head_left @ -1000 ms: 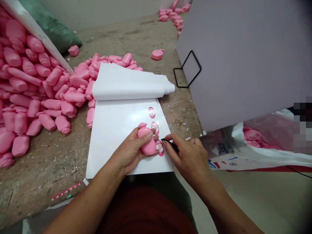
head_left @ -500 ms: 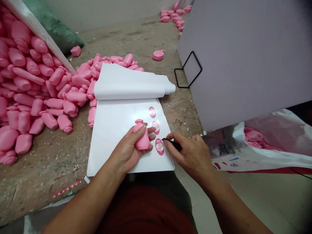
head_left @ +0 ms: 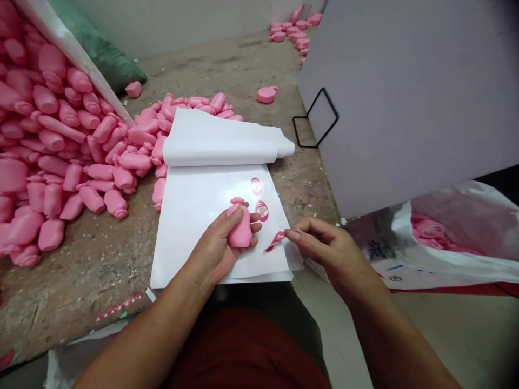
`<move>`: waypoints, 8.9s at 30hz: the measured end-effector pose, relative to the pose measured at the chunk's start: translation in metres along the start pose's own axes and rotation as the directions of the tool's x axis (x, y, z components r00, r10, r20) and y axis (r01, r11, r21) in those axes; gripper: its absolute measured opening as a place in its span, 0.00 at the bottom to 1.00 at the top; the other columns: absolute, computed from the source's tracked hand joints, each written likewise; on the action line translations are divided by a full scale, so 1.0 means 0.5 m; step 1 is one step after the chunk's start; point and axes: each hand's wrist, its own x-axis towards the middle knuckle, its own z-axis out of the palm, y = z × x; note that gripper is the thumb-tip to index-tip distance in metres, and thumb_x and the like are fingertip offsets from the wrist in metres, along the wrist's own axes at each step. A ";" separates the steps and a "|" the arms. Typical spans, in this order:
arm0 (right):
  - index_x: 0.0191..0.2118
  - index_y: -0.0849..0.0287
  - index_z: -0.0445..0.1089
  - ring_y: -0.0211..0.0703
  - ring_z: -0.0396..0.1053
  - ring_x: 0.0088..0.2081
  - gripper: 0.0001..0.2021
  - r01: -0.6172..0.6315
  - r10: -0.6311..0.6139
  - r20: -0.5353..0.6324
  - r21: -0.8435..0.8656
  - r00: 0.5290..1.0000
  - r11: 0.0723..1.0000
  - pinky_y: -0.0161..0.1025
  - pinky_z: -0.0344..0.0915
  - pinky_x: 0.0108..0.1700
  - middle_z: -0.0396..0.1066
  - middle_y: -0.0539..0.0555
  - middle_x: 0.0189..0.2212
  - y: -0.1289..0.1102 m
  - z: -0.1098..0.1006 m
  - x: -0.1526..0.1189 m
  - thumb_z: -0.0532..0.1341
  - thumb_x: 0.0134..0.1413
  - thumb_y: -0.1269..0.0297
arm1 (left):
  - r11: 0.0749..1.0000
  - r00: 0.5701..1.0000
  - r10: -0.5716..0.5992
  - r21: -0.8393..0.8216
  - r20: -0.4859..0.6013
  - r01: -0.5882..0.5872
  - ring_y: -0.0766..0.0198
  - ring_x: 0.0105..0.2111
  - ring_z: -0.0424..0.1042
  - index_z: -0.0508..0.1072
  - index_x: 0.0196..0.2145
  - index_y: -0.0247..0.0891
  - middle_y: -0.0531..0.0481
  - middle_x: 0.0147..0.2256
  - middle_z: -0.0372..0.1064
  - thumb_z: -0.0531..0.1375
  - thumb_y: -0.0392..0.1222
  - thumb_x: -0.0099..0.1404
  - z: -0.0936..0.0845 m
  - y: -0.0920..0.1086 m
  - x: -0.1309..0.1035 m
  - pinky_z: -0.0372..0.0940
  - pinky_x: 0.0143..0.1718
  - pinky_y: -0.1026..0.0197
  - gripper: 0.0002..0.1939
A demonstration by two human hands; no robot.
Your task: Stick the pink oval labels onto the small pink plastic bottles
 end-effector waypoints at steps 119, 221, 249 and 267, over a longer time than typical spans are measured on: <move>0.42 0.50 0.72 0.42 0.72 0.34 0.09 0.320 -0.315 0.062 -0.115 0.947 0.940 0.38 0.66 0.35 0.75 0.50 0.34 -0.046 0.084 -0.063 0.58 0.64 0.55 | 0.983 0.982 -0.063 -0.162 0.179 0.092 0.63 0.32 0.77 0.70 0.49 0.37 0.45 0.37 0.74 0.51 0.47 0.74 -0.042 0.009 -0.097 0.72 0.28 0.63 0.14; 0.44 0.50 0.62 0.42 0.75 0.32 0.22 0.080 -0.086 0.026 0.179 0.996 0.981 0.37 0.69 0.35 0.76 0.45 0.28 -0.076 0.133 -0.022 0.71 0.46 0.54 | 0.960 0.966 0.248 -0.150 0.076 -0.235 0.56 0.51 0.72 0.73 0.48 0.37 0.44 0.42 0.75 0.59 0.45 0.69 -0.032 -0.031 -0.091 0.62 0.56 0.53 0.13; 0.41 0.52 0.61 0.41 0.71 0.28 0.20 0.041 -0.049 0.034 0.204 0.998 0.978 0.38 0.68 0.32 0.72 0.44 0.25 -0.089 0.142 -0.019 0.69 0.45 0.55 | 0.958 0.964 0.265 -0.121 0.036 -0.259 0.57 0.49 0.72 0.74 0.48 0.37 0.44 0.42 0.75 0.62 0.45 0.67 -0.035 -0.033 -0.088 0.60 0.57 0.55 0.14; 0.42 0.51 0.61 0.41 0.68 0.28 0.20 0.047 -0.053 0.033 0.144 0.998 0.989 0.38 0.63 0.31 0.71 0.44 0.25 -0.076 0.143 -0.014 0.68 0.47 0.55 | 0.952 0.958 0.284 -0.132 0.038 -0.277 0.63 0.45 0.73 0.76 0.47 0.38 0.47 0.42 0.75 0.63 0.45 0.67 -0.039 -0.035 -0.087 0.59 0.57 0.58 0.13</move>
